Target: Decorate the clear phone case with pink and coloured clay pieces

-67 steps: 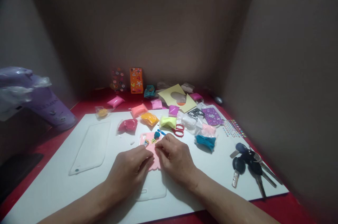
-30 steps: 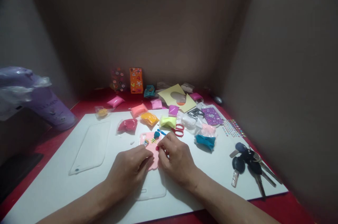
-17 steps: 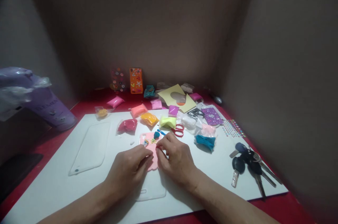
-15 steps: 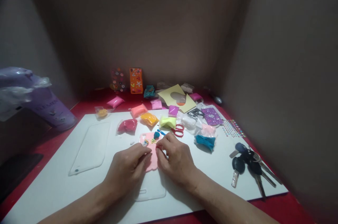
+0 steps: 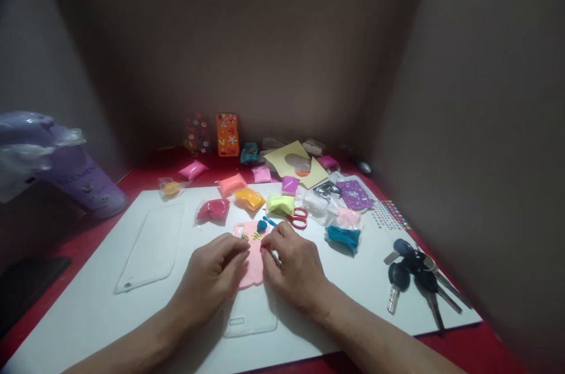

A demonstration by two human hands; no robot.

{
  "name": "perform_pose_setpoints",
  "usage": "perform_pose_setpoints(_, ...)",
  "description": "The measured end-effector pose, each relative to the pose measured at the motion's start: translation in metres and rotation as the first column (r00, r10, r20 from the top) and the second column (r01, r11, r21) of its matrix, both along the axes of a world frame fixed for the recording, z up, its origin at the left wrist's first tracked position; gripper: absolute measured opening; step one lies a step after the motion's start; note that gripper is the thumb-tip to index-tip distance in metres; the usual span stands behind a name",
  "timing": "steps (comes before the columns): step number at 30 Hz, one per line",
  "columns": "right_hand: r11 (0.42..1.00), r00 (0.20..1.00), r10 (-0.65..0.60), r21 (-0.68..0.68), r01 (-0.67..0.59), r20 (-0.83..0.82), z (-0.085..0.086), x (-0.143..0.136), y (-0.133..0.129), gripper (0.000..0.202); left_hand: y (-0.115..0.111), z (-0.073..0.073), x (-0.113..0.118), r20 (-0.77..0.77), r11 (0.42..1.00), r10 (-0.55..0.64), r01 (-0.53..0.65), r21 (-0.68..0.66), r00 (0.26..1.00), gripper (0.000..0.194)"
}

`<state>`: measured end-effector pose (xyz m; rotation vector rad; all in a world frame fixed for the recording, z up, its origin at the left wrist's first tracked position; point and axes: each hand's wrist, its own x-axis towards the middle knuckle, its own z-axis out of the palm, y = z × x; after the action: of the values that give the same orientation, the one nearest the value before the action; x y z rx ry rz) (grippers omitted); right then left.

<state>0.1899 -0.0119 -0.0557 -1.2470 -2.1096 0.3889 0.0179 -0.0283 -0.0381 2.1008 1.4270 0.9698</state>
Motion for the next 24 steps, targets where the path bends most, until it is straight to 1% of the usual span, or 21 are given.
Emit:
perform_pose_setpoints(3,1.000,1.000,0.003,0.000,-0.003,0.004,0.0002,0.0004,0.0007,0.009,-0.0006,-0.0021,0.0010,-0.109,0.999,-0.038,0.038,0.000,0.993,0.013)
perform_pose_setpoints(6,1.000,1.000,0.015,0.011,-0.015,-0.014,0.0006,0.0004,0.0013,0.008,-0.0007,-0.0033,0.0009,-0.161,0.999,-0.048,0.048,-0.004,0.986,0.012)
perform_pose_setpoints(12,0.994,0.994,0.102,0.037,-0.101,-0.037,0.0018,0.0006,0.0015,0.007,-0.0008,-0.0031,0.0006,-0.170,0.998,-0.057,0.056,-0.007,0.984,0.013)
perform_pose_setpoints(19,0.989,0.990,0.142,0.036,-0.141,-0.019,0.0028,0.0000,0.0018,0.008,-0.0006,-0.0025,0.0010,-0.182,0.998,-0.061,0.060,-0.012,0.982,0.013)
perform_pose_setpoints(24,0.990,0.987,0.140,0.024,-0.139,-0.083,0.0019,0.0004,0.0017,0.008,-0.0006,-0.0010,0.0015,-0.192,0.999,-0.054,0.052,-0.016,0.980,0.013)
